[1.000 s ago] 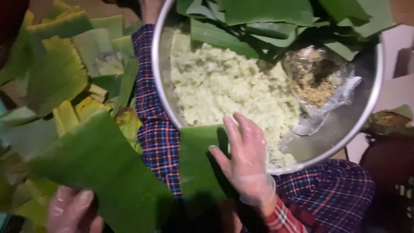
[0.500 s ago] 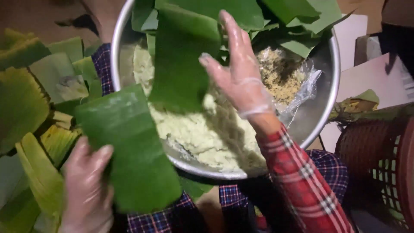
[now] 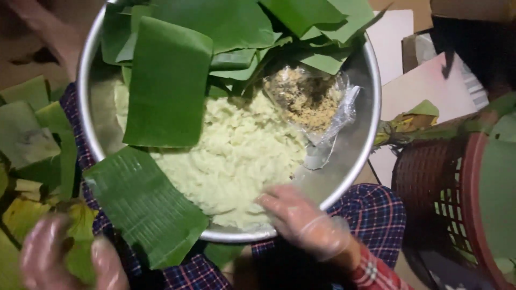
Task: Portioning dough into balls and placing them onto banana leaves for wrapping, including trimming leaves with scissors.
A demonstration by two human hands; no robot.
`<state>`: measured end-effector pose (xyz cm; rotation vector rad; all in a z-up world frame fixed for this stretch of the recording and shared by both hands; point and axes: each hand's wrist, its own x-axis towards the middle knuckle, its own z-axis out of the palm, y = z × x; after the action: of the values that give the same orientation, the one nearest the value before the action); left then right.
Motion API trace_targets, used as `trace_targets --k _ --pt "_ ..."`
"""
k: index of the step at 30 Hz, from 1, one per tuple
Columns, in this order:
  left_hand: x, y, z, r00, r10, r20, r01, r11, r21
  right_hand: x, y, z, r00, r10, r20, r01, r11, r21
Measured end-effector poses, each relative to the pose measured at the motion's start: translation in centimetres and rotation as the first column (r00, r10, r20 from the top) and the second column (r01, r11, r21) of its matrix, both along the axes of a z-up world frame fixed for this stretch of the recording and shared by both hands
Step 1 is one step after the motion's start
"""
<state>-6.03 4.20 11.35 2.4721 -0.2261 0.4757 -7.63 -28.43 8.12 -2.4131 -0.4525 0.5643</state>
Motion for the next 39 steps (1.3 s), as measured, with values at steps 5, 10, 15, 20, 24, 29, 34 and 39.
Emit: trace_targets --k 5,10,15,20,24,29,34,39 --pt "-1.2 -7.0 -1.6 0.980 -0.120 -0.159 0.046 0.912 -0.407 -1.0 2.2 -1.2 0.997 -0.050 -0.054 0.054 0.995 0.081" --pt "0.1 -13.8 -2.2 0.885 -0.218 -0.412 -0.247 0.529 -0.812 0.9 3.8 3.2 0.829 -0.146 0.540 -0.202 0.822 0.532" --pt "2.6 -16.1 -2.0 0.638 -0.517 -0.571 -0.738 -0.196 -0.646 5.3 6.0 2.3 0.736 -0.456 -0.501 0.659 0.312 0.684" --pt "3.6 -14.6 -1.6 0.686 -0.531 -0.498 -0.699 -0.290 -0.654 1.9 5.6 0.5 0.985 -0.167 0.048 0.137 0.916 0.377" --pt "2.2 -15.9 -3.1 0.672 -0.541 -0.506 -0.654 -0.114 -0.747 -0.1 7.1 -2.0 0.909 -0.403 0.108 0.391 0.913 0.112" --pt "1.6 -15.5 -4.0 0.755 -0.499 -0.426 -0.560 -0.152 -0.815 1.5 5.2 0.4 0.942 -0.331 0.059 0.317 0.933 0.172" --pt "1.8 -15.3 -3.2 0.725 -0.498 -0.475 -0.645 -0.252 -0.721 1.7 3.3 3.7 0.958 -0.281 -0.047 0.277 0.879 0.388" --pt "1.7 -14.6 -3.4 0.516 -0.714 -0.474 -0.652 0.031 -0.757 2.7 1.2 2.9 0.969 -0.210 -0.128 0.244 0.887 0.391"
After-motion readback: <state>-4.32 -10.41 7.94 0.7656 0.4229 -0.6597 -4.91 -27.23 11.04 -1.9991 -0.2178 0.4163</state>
